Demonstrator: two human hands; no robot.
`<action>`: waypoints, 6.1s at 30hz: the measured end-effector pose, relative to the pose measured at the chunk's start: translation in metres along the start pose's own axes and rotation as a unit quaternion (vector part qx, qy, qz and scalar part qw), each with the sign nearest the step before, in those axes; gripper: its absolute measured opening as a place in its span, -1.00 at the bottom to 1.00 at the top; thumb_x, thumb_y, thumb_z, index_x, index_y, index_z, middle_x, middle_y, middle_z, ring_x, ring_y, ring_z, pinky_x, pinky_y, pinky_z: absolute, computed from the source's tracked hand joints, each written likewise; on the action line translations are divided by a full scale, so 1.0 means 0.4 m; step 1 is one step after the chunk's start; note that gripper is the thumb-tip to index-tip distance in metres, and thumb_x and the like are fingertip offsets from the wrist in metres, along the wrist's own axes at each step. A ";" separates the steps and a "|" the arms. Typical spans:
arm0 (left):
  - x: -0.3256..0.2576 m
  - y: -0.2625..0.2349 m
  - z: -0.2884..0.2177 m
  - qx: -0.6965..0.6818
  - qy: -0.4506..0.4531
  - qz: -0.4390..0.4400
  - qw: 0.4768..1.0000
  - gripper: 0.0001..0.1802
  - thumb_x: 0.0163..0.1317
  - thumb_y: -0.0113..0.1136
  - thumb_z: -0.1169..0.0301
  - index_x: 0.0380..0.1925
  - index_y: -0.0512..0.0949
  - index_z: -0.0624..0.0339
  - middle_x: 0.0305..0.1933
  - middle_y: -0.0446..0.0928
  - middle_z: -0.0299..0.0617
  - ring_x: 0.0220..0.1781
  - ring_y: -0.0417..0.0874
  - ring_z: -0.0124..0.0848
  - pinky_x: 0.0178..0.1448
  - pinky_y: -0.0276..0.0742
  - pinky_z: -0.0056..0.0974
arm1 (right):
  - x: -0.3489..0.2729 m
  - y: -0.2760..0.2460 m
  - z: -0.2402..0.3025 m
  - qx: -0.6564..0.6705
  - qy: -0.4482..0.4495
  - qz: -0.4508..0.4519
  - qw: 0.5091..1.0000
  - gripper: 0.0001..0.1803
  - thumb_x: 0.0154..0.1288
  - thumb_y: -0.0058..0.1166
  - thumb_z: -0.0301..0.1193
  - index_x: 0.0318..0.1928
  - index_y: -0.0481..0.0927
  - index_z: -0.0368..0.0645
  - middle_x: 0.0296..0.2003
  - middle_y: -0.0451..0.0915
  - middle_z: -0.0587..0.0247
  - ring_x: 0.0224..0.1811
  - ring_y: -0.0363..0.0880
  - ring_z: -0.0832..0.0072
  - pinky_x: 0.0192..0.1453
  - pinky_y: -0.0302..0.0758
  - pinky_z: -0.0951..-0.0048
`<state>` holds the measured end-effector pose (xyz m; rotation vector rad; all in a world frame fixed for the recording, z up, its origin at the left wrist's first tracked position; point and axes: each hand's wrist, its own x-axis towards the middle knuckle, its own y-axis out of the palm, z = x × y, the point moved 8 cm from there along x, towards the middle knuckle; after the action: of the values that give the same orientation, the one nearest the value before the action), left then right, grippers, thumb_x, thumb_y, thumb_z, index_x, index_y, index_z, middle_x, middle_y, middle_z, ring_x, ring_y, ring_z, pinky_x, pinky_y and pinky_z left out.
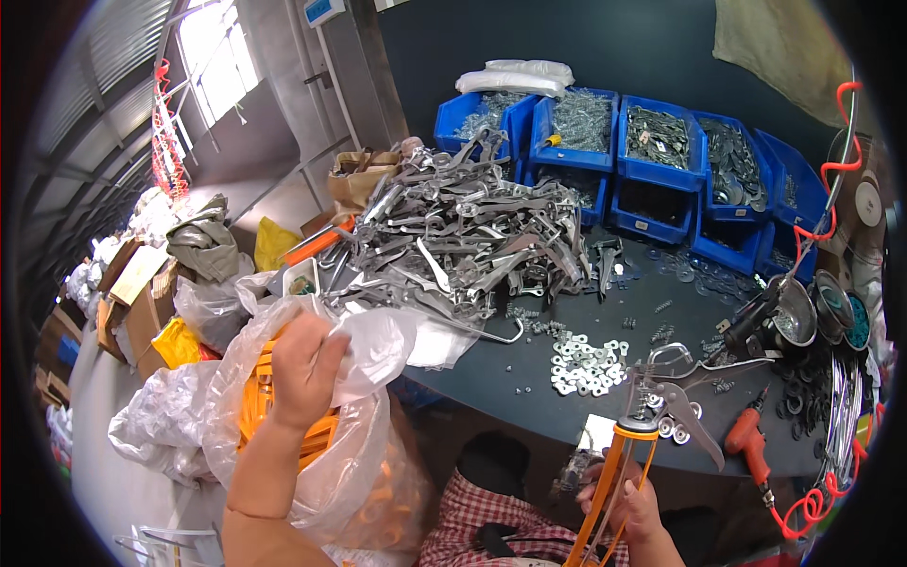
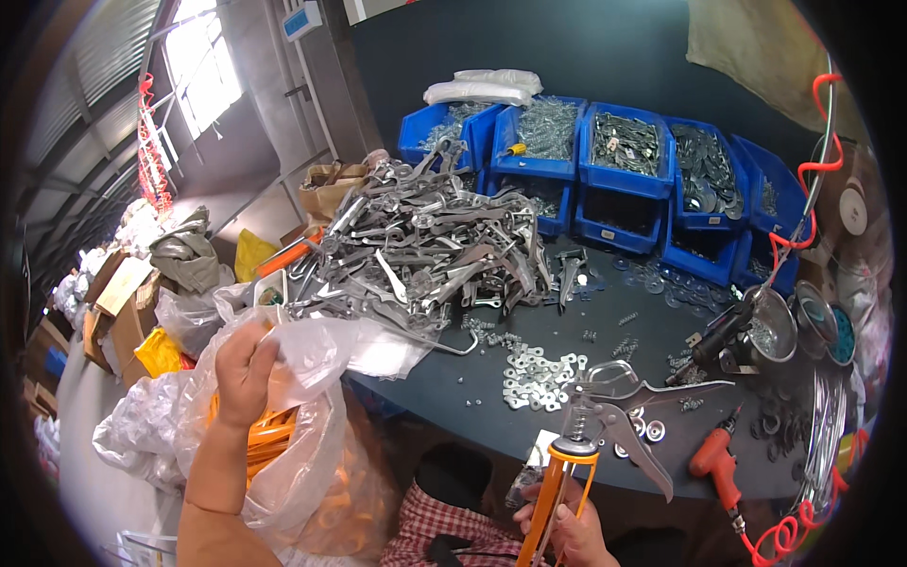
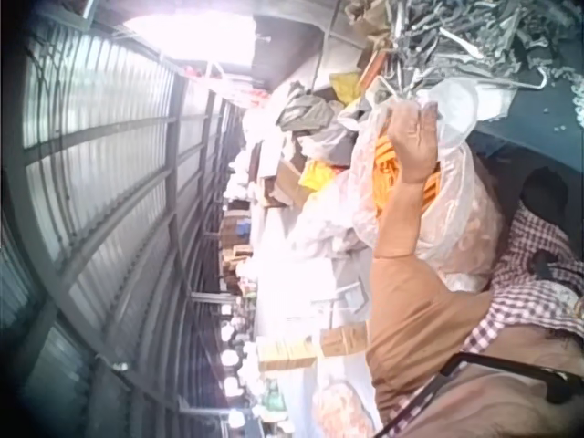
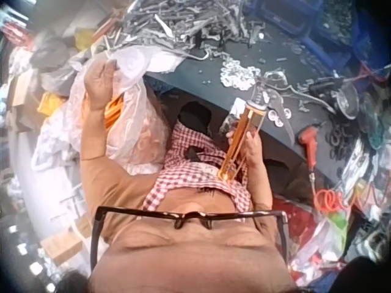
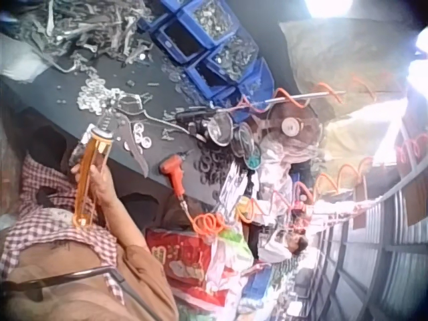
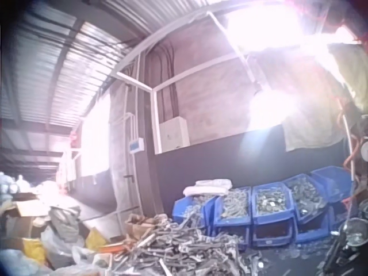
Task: The person assembles metal hardware components for windows or doors by hand, using a power screwdriver to attach metal hinges, washers, screws, plastic spacers, and metal plates.
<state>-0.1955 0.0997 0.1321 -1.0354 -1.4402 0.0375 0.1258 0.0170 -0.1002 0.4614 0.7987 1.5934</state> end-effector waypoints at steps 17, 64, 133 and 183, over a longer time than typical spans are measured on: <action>-0.272 0.341 -0.197 -0.660 -0.530 0.138 0.514 -0.65 0.26 -0.10 0.21 -0.16 0.40 0.30 -0.33 0.52 -0.20 -0.37 0.56 -0.47 -0.31 0.51 -0.42 | 0.100 0.134 -0.056 -0.137 0.089 0.168 0.972 -0.16 -0.10 0.22 -0.02 0.09 0.23 -0.30 -0.19 0.47 0.08 -0.24 0.52 0.38 -0.16 0.47 0.41; -0.447 0.422 -0.444 -0.449 -0.203 0.326 0.807 0.03 -0.04 0.25 0.29 0.25 -0.26 0.27 0.31 -0.05 0.00 0.31 0.05 -0.13 0.31 -0.01 -0.21 | 0.081 0.089 -0.082 0.064 0.080 0.191 0.976 -0.54 0.18 -0.11 -0.10 -0.06 0.37 -0.20 -0.12 0.41 0.01 -0.15 0.47 0.18 -0.14 0.48 0.22; -0.172 0.306 -0.336 -0.458 -0.015 0.389 0.799 -0.52 -0.20 0.37 0.17 -0.29 0.51 0.21 -0.38 0.51 -0.12 -0.37 0.54 -0.28 -0.28 0.43 -0.33 | -0.008 0.172 0.107 -0.780 -0.298 0.076 0.545 -0.62 -0.14 0.20 -0.39 -0.18 0.53 0.01 -0.35 0.54 0.27 -0.28 0.53 0.41 -0.11 0.43 0.39; -0.474 0.448 -0.091 -0.722 -0.494 0.123 0.469 -0.77 0.10 0.08 0.42 -0.27 0.39 0.32 -0.20 0.45 0.11 -0.68 0.52 -0.22 -0.77 0.36 -0.40 | 0.379 -0.202 0.329 -0.592 -0.068 -0.174 0.784 -0.78 0.09 0.11 -0.33 -0.36 0.58 -0.25 -0.61 0.55 0.22 -0.63 0.50 0.61 -0.51 0.40 0.56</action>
<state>-0.1071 0.0735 -0.1148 -3.0170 -2.3035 -0.5981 0.2449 0.1976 -0.0902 -0.4737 -0.3151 1.3738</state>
